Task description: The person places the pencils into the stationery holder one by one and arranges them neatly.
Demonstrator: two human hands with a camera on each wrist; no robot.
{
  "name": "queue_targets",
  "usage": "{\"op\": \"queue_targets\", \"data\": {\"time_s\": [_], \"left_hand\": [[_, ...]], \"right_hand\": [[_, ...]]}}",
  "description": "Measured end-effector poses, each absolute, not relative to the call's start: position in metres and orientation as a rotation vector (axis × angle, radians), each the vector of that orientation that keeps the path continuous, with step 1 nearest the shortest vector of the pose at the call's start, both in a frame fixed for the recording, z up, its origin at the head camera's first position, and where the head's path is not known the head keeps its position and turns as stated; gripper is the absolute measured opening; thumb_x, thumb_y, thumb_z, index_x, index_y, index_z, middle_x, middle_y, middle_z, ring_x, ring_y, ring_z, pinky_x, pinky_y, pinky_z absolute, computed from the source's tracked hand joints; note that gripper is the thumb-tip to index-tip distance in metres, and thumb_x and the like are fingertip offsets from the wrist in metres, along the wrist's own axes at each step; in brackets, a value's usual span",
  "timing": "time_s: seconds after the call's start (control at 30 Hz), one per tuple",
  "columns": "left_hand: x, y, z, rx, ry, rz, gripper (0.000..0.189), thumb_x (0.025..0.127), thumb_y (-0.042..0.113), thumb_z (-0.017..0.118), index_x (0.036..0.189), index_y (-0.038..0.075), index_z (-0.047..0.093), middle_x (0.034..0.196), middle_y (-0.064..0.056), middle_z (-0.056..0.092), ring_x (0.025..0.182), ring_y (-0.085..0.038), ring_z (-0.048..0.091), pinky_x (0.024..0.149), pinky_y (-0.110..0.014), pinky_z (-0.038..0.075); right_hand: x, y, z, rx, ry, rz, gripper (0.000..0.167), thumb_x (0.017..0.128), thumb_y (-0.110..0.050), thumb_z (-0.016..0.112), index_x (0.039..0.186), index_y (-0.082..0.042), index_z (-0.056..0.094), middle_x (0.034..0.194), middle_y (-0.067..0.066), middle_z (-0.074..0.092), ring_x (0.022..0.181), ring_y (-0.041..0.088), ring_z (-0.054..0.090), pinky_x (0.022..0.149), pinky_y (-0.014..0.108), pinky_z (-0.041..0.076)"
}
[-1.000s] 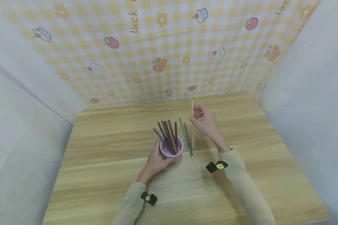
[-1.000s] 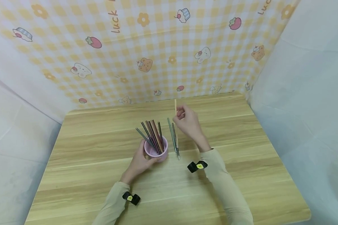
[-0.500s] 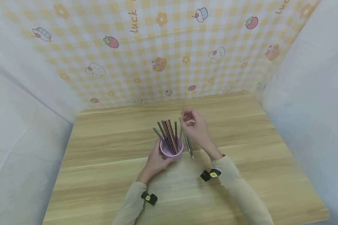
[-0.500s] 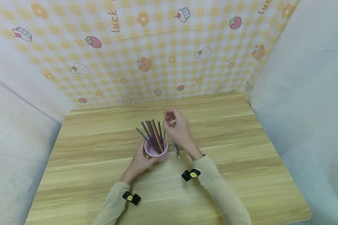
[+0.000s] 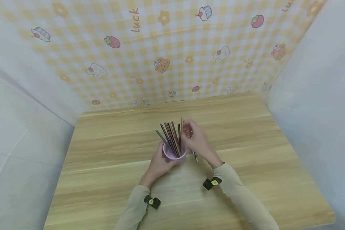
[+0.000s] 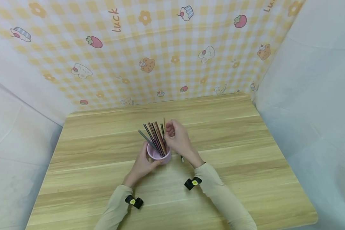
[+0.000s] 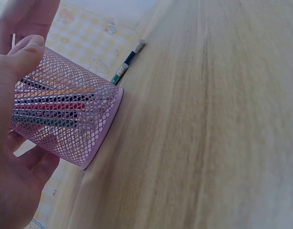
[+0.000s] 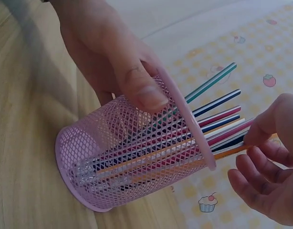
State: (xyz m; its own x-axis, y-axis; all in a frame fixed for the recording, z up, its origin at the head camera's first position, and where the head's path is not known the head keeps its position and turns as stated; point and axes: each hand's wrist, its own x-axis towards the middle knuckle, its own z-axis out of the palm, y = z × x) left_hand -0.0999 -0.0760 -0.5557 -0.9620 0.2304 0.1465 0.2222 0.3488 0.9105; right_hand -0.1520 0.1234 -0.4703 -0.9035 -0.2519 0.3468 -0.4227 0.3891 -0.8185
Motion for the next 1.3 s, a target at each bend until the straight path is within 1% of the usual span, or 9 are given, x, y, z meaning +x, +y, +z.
{"op": "queue_targets", "data": {"time_s": [0.13,0.27,0.37,0.5,0.7,0.8,0.97,1.1,1.3], "left_hand": [[-0.100,-0.076,-0.557,0.432,2.571,1.739,0.101,0.072,0.035,0.092,0.154,0.024,0.033,0.150,-0.008,0.052,0.136,-0.029,0.052,0.114,-0.053,0.044],[-0.101,-0.076,-0.559,0.426,2.582,1.738,0.102,0.071,0.033,0.093,0.153,0.020,0.034,0.146,-0.010,0.055,0.130,-0.029,0.057,0.108,-0.052,0.049],[-0.102,-0.076,-0.559,0.429,2.591,1.738,0.102,0.071,0.029,0.093,0.153,0.018,0.035,0.143,-0.011,0.057,0.125,-0.030,0.060,0.104,-0.052,0.052],[-0.101,-0.075,-0.558,0.429,2.598,1.742,0.101,0.071,0.026,0.093,0.153,0.018,0.035,0.142,-0.010,0.058,0.123,-0.029,0.061,0.102,-0.053,0.052],[-0.101,-0.075,-0.557,0.410,2.597,1.728,0.103,0.070,0.027,0.094,0.154,0.019,0.034,0.141,-0.010,0.059,0.121,-0.029,0.061,0.101,-0.053,0.053],[-0.100,-0.075,-0.557,0.399,2.590,1.724,0.105,0.070,0.027,0.094,0.155,0.017,0.033,0.143,-0.012,0.057,0.125,-0.032,0.059,0.104,-0.054,0.051],[-0.099,-0.075,-0.556,0.392,2.570,1.726,0.107,0.070,0.026,0.094,0.156,0.016,0.031,0.150,-0.014,0.051,0.136,-0.035,0.052,0.112,-0.056,0.044],[-0.099,-0.075,-0.556,0.400,2.571,1.732,0.106,0.070,0.029,0.094,0.155,0.017,0.032,0.150,-0.014,0.052,0.135,-0.035,0.053,0.112,-0.057,0.044],[-0.099,-0.075,-0.555,0.403,2.582,1.725,0.104,0.070,0.031,0.094,0.154,0.019,0.034,0.148,-0.012,0.053,0.133,-0.034,0.054,0.111,-0.056,0.046]], "right_hand": [[-0.151,0.124,-0.473,0.628,-2.477,1.527,0.029,0.084,0.007,0.066,0.112,0.004,0.060,0.094,0.013,0.066,0.081,0.020,0.063,0.072,0.030,0.060],[-0.152,0.125,-0.477,0.616,-2.486,1.548,0.030,0.083,0.007,0.065,0.112,0.003,0.060,0.095,0.012,0.066,0.082,0.020,0.063,0.073,0.030,0.059],[-0.154,0.126,-0.479,0.575,-2.505,1.580,0.029,0.083,0.007,0.065,0.112,0.003,0.061,0.096,0.013,0.066,0.083,0.021,0.063,0.073,0.028,0.059],[-0.162,0.133,-0.484,0.485,-2.548,1.605,0.027,0.086,0.004,0.064,0.113,0.005,0.061,0.098,0.015,0.067,0.085,0.024,0.064,0.075,0.028,0.059],[-0.179,0.151,-0.503,0.329,-2.645,1.601,0.026,0.091,0.000,0.063,0.116,0.005,0.060,0.103,0.019,0.066,0.092,0.030,0.066,0.083,0.039,0.061],[-0.187,0.160,-0.514,0.257,-2.690,1.587,0.026,0.092,-0.002,0.061,0.117,0.004,0.059,0.106,0.020,0.066,0.095,0.032,0.066,0.087,0.041,0.060],[-0.196,0.169,-0.525,0.184,-2.725,1.551,0.028,0.091,-0.004,0.061,0.117,0.003,0.058,0.108,0.022,0.065,0.097,0.035,0.066,0.088,0.044,0.059],[-0.202,0.172,-0.530,0.161,-2.760,1.533,0.029,0.091,-0.005,0.062,0.118,0.004,0.057,0.109,0.023,0.064,0.100,0.036,0.064,0.089,0.046,0.058],[-0.208,0.171,-0.541,0.085,-2.809,1.556,0.033,0.092,-0.005,0.061,0.122,0.005,0.053,0.112,0.023,0.064,0.102,0.036,0.063,0.091,0.045,0.058]]}}
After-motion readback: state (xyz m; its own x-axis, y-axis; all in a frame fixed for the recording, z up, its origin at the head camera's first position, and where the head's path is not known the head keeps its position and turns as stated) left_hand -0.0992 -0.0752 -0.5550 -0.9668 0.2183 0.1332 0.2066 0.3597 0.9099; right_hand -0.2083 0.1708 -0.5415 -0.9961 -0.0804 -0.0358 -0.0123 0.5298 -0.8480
